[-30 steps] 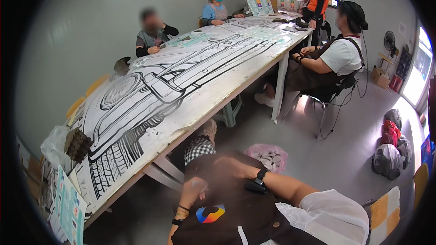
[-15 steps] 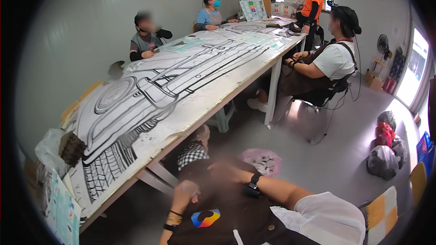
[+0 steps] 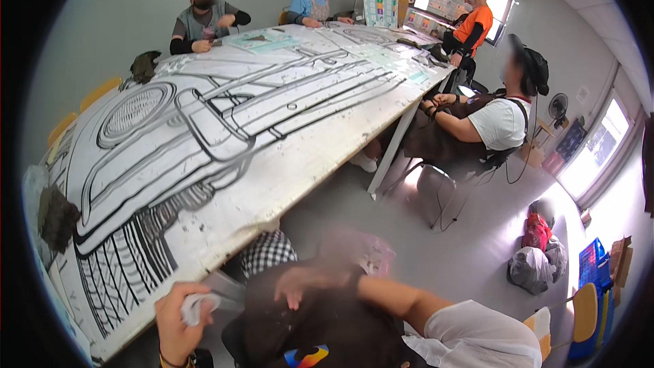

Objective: Applying stickers to a large mural drawing on a table.

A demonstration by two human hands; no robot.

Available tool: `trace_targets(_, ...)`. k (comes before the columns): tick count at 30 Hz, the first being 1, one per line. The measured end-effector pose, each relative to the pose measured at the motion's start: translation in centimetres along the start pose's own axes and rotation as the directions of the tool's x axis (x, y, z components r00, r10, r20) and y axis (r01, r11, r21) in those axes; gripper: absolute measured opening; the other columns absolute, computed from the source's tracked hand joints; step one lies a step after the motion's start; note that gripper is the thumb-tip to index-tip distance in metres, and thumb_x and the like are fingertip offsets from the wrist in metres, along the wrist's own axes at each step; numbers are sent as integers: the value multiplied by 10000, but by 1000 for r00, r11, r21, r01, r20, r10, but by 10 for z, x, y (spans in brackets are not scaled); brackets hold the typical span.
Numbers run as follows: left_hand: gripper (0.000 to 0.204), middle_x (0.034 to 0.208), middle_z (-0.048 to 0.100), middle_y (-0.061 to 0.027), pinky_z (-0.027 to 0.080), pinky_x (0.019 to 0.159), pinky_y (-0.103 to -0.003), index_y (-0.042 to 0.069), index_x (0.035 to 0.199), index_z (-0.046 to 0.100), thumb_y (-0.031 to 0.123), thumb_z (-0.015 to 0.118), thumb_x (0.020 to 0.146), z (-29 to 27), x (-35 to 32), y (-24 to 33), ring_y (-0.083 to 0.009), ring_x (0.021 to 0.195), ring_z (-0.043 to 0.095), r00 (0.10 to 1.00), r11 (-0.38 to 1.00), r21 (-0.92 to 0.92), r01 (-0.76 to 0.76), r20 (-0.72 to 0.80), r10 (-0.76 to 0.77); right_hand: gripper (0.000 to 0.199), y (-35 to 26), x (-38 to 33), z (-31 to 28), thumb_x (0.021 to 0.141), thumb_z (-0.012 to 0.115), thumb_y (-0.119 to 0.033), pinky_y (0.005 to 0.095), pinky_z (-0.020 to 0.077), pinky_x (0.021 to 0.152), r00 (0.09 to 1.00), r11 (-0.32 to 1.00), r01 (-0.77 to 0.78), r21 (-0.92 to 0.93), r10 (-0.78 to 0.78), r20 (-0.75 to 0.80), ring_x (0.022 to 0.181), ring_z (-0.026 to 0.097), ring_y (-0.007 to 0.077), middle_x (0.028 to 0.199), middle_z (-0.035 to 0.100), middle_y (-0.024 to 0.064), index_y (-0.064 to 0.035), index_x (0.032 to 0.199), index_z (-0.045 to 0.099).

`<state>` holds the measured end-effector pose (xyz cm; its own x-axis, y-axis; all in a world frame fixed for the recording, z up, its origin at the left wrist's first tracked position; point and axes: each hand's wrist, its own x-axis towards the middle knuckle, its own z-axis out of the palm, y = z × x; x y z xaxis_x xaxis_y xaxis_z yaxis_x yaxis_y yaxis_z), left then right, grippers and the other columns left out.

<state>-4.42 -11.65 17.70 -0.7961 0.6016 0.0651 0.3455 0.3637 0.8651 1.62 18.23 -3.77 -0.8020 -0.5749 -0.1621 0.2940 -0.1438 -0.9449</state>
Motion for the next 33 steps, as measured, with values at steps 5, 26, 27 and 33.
trace_targets(5,160,716,608,-37,440,516,-231,26,1081,625,129,627,957,-51,-4,-31,-101,568,534,824,972,180,-152,-520,225,326,41,-18,-13,991,476,-195,280,548,797,990,930,85,358,-36,-139,840,696,173,923,698,130,32,1178,618)
trace_targets(26,651,1202,539,-317,375,999,-499,-118,1292,481,322,713,872,-88,-15,-72,-462,1128,487,688,566,654,502,-699,196,468,-183,-161,-65,939,609,-198,381,459,982,953,960,280,16,-276,-128,1091,640,267,1130,667,204,-8,1347,482)
trace_targets(27,642,1203,540,-313,376,1001,-502,-121,1288,483,324,706,881,-88,-16,-74,-461,1126,491,682,581,664,471,-691,239,423,-196,-170,-71,959,592,-224,379,471,968,921,961,265,-77,-275,-275,1035,663,257,1087,682,182,-27,1322,502)
trace_targets(33,569,1238,542,-289,388,1009,-512,-123,1244,515,323,666,925,-91,-17,-86,-449,1138,508,560,530,802,276,-583,589,408,-261,-214,-122,970,541,-195,353,522,937,564,911,357,-204,-385,-731,1003,687,242,1082,675,131,2,1323,486)
